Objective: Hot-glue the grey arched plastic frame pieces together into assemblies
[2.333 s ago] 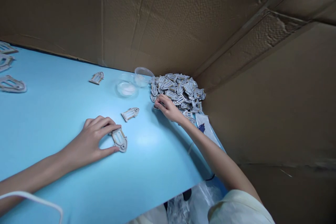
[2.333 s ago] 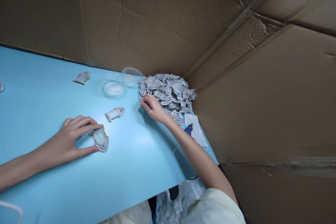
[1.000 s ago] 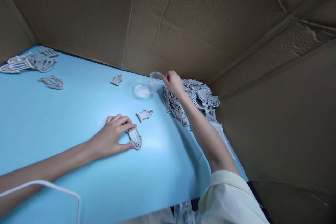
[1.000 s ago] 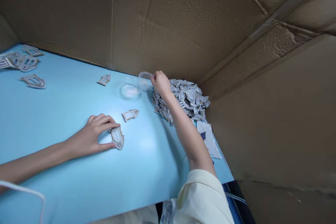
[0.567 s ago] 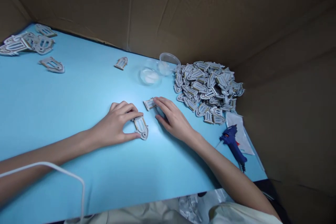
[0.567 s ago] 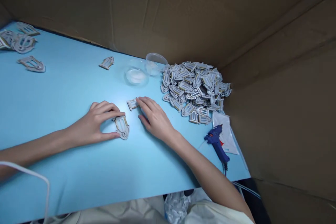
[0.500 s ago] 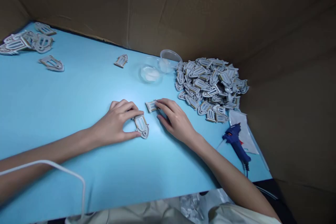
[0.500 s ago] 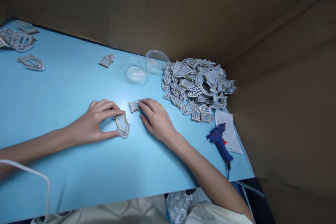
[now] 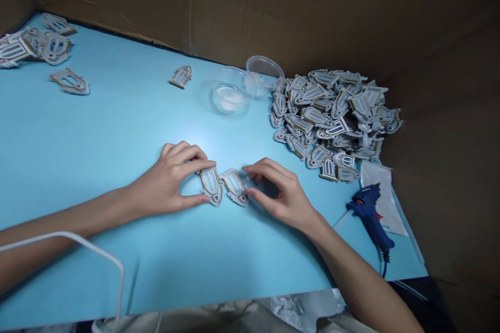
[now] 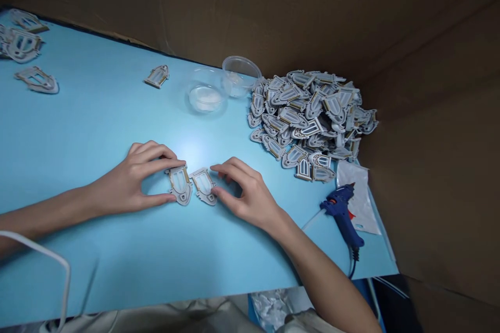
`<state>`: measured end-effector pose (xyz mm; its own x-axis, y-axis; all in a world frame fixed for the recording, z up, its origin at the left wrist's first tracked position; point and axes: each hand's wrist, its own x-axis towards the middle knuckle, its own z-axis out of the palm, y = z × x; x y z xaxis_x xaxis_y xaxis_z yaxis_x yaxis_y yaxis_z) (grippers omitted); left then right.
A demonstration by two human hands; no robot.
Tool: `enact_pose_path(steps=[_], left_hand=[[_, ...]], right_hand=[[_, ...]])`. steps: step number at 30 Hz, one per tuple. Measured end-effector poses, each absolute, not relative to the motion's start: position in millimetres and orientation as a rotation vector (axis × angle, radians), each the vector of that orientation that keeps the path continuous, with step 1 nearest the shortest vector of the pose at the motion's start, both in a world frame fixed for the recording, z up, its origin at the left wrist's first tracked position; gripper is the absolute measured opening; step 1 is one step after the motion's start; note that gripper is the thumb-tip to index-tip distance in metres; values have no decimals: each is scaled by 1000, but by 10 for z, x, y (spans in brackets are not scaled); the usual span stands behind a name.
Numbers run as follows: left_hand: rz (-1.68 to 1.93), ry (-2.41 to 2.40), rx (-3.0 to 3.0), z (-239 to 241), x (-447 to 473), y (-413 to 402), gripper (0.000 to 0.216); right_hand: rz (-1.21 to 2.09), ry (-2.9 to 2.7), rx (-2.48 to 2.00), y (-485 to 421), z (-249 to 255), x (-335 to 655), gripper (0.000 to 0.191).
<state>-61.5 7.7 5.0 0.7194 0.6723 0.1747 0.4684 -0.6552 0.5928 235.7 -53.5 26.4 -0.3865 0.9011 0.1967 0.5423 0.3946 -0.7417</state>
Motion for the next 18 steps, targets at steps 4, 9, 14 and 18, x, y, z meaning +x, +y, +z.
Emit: enact_pose_path(steps=[4, 9, 14, 18], left_hand=[[531, 845, 2421, 72, -624, 77, 48], [601, 806, 2443, 116, -629, 52, 57], [605, 762, 2587, 137, -627, 16, 31], [581, 702, 2626, 139, -633, 41, 22]], right_hand=[[726, -2153, -1270, -519, 250, 2372, 31], [790, -2207, -1170, -514, 235, 2378, 34], [778, -2263, -1144, -516, 220, 2384, 39], [747, -2303, -1123, -518, 202, 2361, 40]])
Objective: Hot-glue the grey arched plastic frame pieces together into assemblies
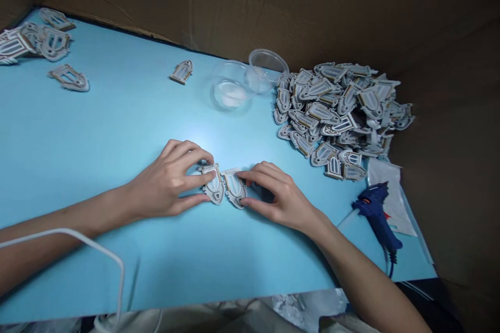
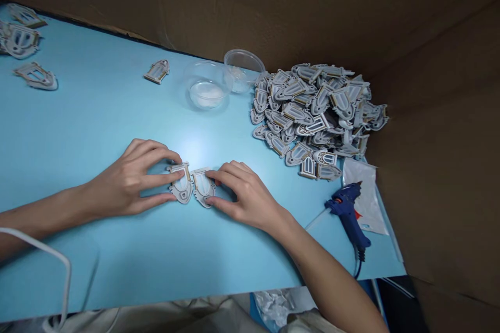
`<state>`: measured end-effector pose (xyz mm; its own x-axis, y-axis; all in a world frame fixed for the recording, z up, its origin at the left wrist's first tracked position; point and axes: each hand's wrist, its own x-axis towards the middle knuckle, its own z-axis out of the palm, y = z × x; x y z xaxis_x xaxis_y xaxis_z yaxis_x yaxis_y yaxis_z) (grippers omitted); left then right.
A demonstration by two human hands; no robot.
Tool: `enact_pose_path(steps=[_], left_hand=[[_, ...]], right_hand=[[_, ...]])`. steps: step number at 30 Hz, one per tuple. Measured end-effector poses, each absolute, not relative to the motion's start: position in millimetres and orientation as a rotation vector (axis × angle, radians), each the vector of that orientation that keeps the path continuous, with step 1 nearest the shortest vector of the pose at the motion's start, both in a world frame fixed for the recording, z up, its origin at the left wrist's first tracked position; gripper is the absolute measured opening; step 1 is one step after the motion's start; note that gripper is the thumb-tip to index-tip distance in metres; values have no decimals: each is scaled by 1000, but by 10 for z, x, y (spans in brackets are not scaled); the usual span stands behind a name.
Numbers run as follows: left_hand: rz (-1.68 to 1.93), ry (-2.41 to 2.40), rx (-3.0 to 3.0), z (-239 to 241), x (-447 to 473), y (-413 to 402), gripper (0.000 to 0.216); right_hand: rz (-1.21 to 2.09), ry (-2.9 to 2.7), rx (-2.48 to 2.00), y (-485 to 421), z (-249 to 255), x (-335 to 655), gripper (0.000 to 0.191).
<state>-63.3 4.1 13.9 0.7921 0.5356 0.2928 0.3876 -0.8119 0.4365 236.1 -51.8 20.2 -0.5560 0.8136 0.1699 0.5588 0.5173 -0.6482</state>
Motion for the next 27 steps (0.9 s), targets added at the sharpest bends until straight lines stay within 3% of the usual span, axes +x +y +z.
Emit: enact_pose_path(steps=[14, 27], left_hand=[[602, 639, 2461, 96, -676, 153, 22], [630, 719, 2199, 216, -667, 178, 19]], right_hand=[[774, -2255, -1235, -553, 166, 2329, 68], [816, -2247, -1259, -542, 208, 2324, 57]])
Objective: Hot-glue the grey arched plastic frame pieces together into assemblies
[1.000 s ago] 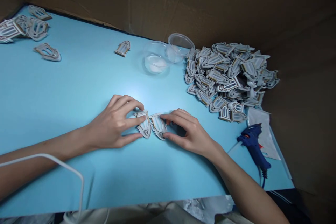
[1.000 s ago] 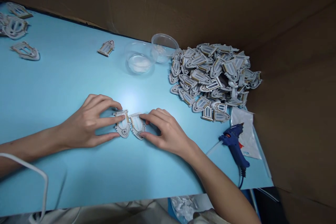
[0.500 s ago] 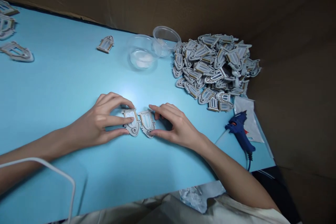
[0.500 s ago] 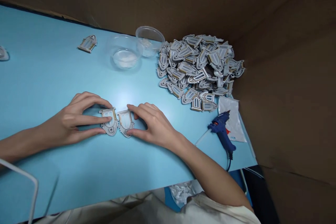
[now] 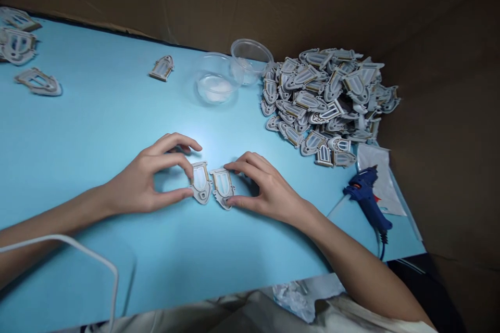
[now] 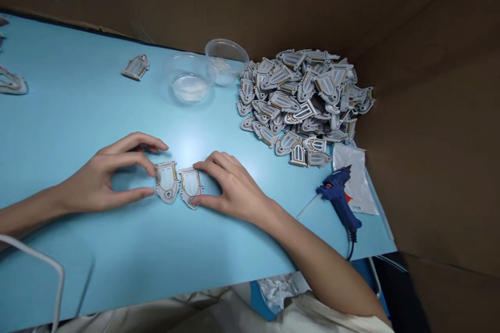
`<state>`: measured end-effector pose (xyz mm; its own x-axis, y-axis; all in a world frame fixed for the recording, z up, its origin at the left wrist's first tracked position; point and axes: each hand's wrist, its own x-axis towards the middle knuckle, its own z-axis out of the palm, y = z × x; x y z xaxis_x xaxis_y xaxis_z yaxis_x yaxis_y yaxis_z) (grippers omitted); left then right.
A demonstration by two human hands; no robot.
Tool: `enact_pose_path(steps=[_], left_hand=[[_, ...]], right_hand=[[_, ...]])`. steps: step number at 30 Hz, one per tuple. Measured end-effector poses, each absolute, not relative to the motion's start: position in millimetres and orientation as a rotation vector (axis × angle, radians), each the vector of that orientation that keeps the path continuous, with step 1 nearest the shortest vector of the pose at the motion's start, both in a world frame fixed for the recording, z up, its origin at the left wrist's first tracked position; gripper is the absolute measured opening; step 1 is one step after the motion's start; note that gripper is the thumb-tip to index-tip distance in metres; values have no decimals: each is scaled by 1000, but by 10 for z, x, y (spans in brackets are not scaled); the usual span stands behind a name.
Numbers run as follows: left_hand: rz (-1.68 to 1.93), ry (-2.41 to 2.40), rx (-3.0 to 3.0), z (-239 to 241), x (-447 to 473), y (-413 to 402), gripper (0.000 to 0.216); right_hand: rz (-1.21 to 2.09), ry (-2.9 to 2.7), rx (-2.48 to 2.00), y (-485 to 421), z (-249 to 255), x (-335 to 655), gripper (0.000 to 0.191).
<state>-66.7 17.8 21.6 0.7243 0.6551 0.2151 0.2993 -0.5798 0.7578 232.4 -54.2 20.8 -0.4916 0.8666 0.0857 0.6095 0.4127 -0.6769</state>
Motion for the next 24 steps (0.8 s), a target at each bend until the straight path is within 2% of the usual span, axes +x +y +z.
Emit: enact_pose_path(steps=[2, 7, 15, 19, 24], left_hand=[[685, 775, 2118, 228, -663, 194, 17], [789, 861, 1982, 218, -640, 231, 18], [863, 767, 2118, 219, -641, 187, 23], [880, 611, 2282, 182, -640, 164, 11], [840, 475, 2457, 122, -630, 159, 26]], right_hand=[[828, -2250, -1269, -545, 216, 2325, 62], [771, -2310, -1346, -568, 221, 2266, 93], [704, -2331, -1330, -564, 230, 2141, 79], [739, -2339, -1243, -576, 195, 2129, 77], [723, -2354, -1167, -589, 129, 2132, 82]])
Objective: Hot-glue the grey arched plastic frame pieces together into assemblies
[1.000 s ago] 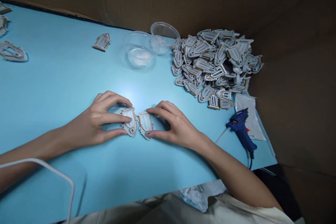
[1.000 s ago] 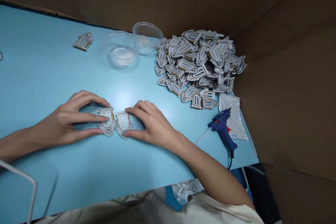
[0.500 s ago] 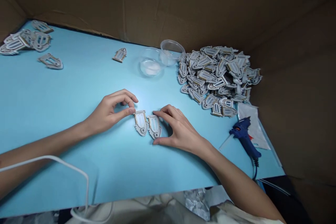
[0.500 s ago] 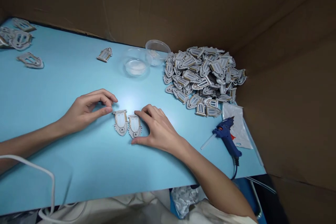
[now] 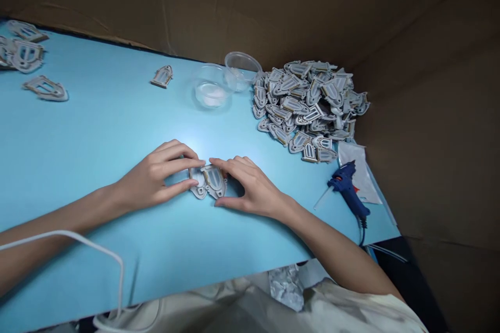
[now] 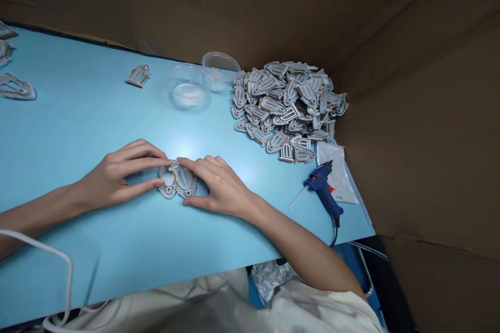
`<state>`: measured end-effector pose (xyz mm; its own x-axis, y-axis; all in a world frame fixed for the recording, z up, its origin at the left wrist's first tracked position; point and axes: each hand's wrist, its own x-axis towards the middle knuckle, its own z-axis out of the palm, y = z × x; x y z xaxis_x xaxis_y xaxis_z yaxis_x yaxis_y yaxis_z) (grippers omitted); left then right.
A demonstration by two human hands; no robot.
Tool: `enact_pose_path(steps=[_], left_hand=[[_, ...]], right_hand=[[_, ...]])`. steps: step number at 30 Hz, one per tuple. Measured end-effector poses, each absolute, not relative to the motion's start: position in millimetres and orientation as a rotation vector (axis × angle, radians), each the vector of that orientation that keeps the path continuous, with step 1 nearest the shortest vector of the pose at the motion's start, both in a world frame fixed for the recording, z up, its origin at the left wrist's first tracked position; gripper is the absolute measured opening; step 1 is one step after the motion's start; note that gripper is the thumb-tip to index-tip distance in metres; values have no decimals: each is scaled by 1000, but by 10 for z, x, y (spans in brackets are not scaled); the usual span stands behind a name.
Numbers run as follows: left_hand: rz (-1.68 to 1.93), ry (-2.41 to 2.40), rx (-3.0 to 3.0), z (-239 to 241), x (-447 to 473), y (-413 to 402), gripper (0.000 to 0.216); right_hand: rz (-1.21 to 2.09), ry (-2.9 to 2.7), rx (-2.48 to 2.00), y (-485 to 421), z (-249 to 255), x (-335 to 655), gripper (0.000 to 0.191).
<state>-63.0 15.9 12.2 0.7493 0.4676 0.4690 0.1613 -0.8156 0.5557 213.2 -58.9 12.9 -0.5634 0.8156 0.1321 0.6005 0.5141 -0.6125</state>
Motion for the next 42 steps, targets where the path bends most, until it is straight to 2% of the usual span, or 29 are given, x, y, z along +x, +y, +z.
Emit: enact_pose_path(steps=[5, 10, 15, 17, 30, 36, 42], left_hand=[[739, 494, 2515, 107, -632, 171, 26], [706, 616, 2487, 110, -594, 141, 27], [630, 824, 2466, 112, -427, -35, 66], [605, 883, 2458, 109, -370, -94, 73], [588, 836, 2488, 57, -371, -61, 81], [581, 859, 2485, 66, -363, -76, 64], [582, 866, 2480, 73, -359, -83, 62]], right_hand=[[676, -2332, -1114, -578, 92, 2149, 69], [558, -2340, -1062, -577, 50, 2151, 66], [462, -2350, -1035, -596, 6, 2152, 62], [445, -2360, -1037, -603, -3, 2156, 58], [314, -2448, -1007, -638, 38, 2163, 57], [399, -2458, -995, -634, 111, 2208, 51], [422, -2533, -930, -611, 171, 2296, 47]])
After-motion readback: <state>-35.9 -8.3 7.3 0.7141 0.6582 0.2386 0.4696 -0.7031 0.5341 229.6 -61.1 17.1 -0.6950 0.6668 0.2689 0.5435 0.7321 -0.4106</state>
